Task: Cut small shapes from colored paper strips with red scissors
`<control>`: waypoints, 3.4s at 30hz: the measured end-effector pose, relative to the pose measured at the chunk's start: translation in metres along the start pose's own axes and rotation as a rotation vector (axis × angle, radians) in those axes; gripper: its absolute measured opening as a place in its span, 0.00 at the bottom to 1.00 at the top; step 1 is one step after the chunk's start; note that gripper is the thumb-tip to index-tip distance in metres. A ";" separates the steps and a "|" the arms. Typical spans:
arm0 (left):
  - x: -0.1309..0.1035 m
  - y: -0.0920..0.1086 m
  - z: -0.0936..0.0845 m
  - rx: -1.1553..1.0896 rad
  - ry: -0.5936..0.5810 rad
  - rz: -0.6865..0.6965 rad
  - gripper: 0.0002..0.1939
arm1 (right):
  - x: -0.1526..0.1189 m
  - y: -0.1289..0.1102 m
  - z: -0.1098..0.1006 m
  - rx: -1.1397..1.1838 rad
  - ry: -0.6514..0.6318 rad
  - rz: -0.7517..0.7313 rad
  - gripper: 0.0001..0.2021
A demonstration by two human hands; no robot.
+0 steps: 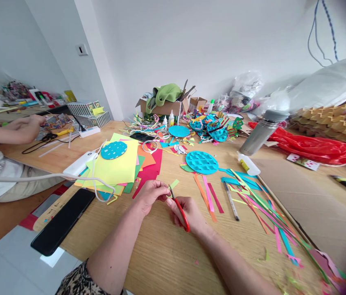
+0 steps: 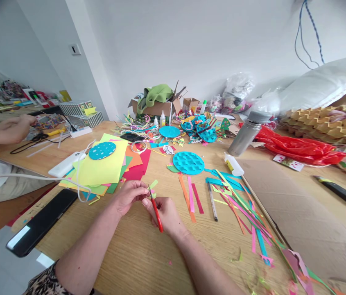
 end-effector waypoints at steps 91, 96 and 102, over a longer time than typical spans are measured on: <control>-0.001 0.000 0.003 -0.013 -0.025 -0.001 0.08 | 0.000 -0.006 -0.003 -0.049 -0.046 -0.016 0.31; 0.000 0.000 0.003 0.012 -0.021 0.012 0.08 | 0.000 -0.003 -0.003 -0.057 -0.051 -0.003 0.32; 0.000 0.000 0.003 0.025 -0.021 0.014 0.07 | 0.000 -0.004 -0.003 -0.029 -0.044 0.001 0.31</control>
Point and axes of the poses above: each hand's wrist, its own x-axis towards the middle knuckle, its own z-axis out of the palm, y = z × x, the point moved 8 cm from there along x, towards the middle knuckle, and after that the axes turned 15 degrees about -z, right-handed, at the moved point
